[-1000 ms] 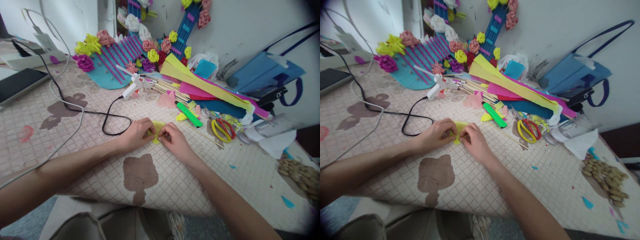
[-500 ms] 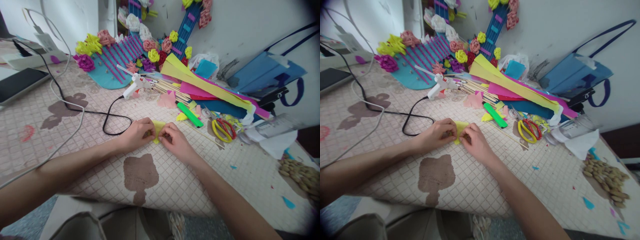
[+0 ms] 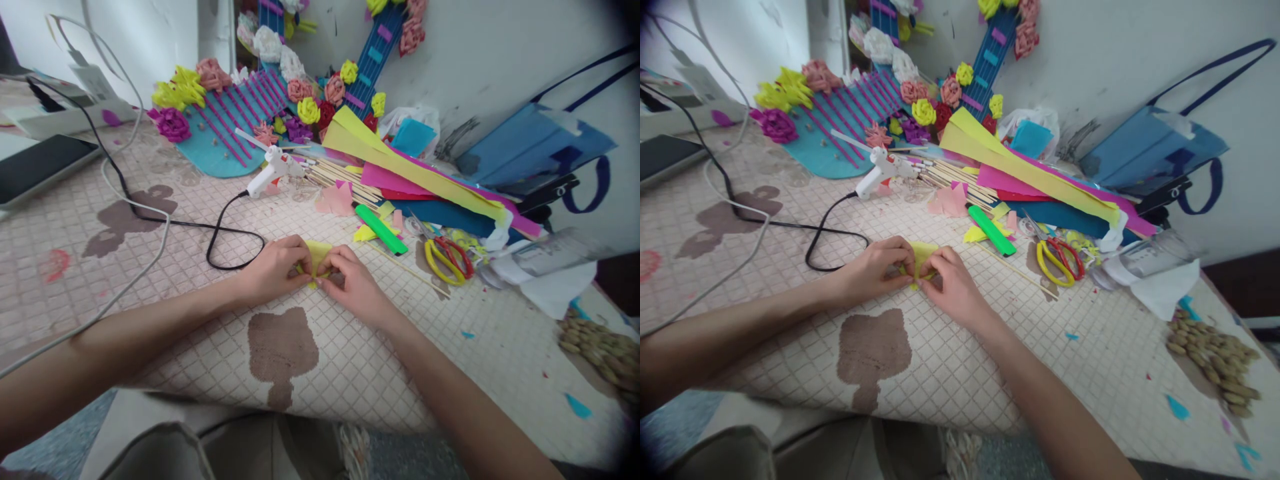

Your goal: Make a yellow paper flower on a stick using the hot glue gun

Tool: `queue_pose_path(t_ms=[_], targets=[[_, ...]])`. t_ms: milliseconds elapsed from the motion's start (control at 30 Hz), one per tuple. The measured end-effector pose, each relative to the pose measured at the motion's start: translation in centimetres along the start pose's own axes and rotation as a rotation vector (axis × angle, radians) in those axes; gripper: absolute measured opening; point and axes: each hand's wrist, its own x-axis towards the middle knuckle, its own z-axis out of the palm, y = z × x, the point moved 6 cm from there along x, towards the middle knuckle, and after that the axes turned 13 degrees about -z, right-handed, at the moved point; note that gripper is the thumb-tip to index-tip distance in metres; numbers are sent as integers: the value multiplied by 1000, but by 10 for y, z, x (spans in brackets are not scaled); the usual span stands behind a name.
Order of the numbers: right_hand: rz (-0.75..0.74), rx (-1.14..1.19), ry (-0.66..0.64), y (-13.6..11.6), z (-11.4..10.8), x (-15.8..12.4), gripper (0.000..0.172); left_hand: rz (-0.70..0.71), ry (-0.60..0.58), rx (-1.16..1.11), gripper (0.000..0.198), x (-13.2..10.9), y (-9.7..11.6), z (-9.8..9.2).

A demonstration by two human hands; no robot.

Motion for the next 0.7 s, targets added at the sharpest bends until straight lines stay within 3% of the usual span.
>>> queue_pose_path(t_ms=[267,467,700], targets=[[29,6,-8,1,0,-1,16,-4,3,11,3,0,-2,1],[22,-12,16,2,1,0,7,4,0,0,2,0,-1,1],[14,-47,18,3,4,0,11,7,-5,-15,5,0,1,-1]])
